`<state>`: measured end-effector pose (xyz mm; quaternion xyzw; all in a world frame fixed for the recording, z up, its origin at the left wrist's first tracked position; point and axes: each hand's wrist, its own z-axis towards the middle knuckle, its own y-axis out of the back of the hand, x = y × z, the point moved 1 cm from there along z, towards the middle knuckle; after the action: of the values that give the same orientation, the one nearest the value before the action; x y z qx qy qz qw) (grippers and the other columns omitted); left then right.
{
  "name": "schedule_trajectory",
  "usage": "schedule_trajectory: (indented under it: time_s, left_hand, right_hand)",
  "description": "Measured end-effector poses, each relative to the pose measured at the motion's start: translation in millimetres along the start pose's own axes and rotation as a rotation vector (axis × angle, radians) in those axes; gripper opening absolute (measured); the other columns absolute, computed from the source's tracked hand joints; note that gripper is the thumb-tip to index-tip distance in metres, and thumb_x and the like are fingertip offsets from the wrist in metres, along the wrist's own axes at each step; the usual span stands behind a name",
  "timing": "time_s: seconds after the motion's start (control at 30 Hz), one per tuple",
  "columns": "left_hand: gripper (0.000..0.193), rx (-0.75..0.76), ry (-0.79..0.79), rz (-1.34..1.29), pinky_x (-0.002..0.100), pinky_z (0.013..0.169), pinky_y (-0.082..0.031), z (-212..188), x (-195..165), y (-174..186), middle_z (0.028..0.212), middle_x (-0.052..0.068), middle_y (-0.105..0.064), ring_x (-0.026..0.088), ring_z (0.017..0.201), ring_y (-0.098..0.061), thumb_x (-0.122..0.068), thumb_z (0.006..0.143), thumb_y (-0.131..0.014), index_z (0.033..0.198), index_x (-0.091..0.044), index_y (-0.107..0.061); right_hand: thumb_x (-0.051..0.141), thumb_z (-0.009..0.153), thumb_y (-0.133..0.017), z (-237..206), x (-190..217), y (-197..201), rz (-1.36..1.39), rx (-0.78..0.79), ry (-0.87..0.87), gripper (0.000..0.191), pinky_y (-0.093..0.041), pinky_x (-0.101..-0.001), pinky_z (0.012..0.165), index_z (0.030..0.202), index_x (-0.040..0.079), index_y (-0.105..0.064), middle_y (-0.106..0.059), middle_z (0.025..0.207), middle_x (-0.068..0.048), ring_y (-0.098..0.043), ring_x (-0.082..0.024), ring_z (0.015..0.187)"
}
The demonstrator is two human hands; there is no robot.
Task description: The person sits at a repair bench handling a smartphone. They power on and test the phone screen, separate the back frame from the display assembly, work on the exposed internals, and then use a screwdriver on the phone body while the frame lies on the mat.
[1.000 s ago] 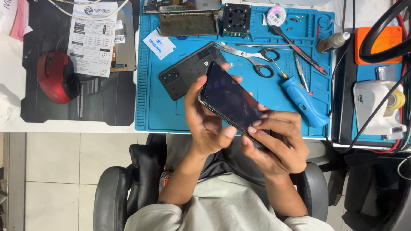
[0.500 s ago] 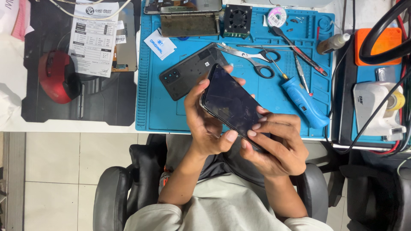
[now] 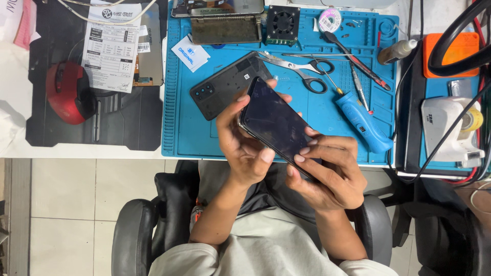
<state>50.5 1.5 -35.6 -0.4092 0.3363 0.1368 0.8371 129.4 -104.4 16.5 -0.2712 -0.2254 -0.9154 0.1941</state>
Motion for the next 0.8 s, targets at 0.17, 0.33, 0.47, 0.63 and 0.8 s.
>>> schedule_trajectory:
  time_s: [0.17, 0.33, 0.47, 0.63, 0.8]
  left_hand:
    - [0.064, -0.052, 0.020, 0.046, 0.047, 0.104, -0.065, -0.9, -5.1, -5.3, 0.152, 0.023, -0.046, 0.030, 0.126, -0.064, -0.030, 0.104, -0.075, 0.154, -0.013, -0.038]
    - [0.058, -0.054, 0.084, 0.229, 0.037, 0.101, -0.066, -1.3, -24.1, -12.8, 0.144, 0.014, -0.045, 0.022, 0.122, -0.061, -0.027, 0.109, -0.073, 0.154, -0.009, -0.041]
    - [0.058, -0.066, 0.093, 0.483, 0.028, 0.094, -0.068, -2.4, -41.0, -20.9, 0.146, 0.011, -0.042, 0.019, 0.120, -0.060, -0.028, 0.107, -0.078, 0.152, -0.008, -0.046]
    - [0.069, -0.079, 0.033, 0.800, 0.019, 0.078, -0.066, -3.9, -54.1, -27.8, 0.143, 0.011, -0.041, 0.016, 0.114, -0.059, -0.035, 0.097, -0.084, 0.149, -0.006, -0.049]
    - [0.072, -0.062, -0.061, 0.934, 0.023, 0.079, -0.059, -7.0, -60.6, -28.5, 0.139, 0.012, -0.040, 0.013, 0.101, -0.059, -0.038, 0.098, -0.086, 0.151, -0.007, -0.048]
  right_hand:
    - [0.008, 0.082, -0.087, 2.6, 0.6, -0.3, -0.010, -0.027, -0.010, 0.020, -0.066, -0.0431, 0.083, 0.089, -0.002, -0.071, -0.067, 0.093, -0.013, -0.065, -0.027, 0.092]
    - [0.010, 0.090, -0.080, 3.4, 6.2, 3.0, -0.017, -0.089, -0.111, 0.018, -0.068, -0.0387, 0.081, 0.094, -0.003, -0.069, -0.066, 0.098, -0.014, -0.066, -0.026, 0.094]
    - [0.007, 0.097, -0.077, 2.5, 11.1, 7.7, 0.022, -0.081, -0.211, 0.016, -0.066, -0.0363, 0.082, 0.101, -0.005, -0.067, -0.068, 0.103, -0.016, -0.071, -0.027, 0.094]
    - [0.003, 0.100, -0.077, 1.8, 23.7, 14.4, 0.076, -0.048, -0.367, 0.017, -0.061, -0.0305, 0.085, 0.111, -0.008, -0.069, -0.073, 0.101, -0.019, -0.076, -0.026, 0.093]
    - [-0.001, 0.097, -0.077, 13.6, 42.0, 27.3, 0.069, 0.038, -0.553, 0.015, -0.053, -0.0208, 0.074, 0.109, -0.008, -0.072, -0.075, 0.097, -0.018, -0.071, -0.017, 0.085]
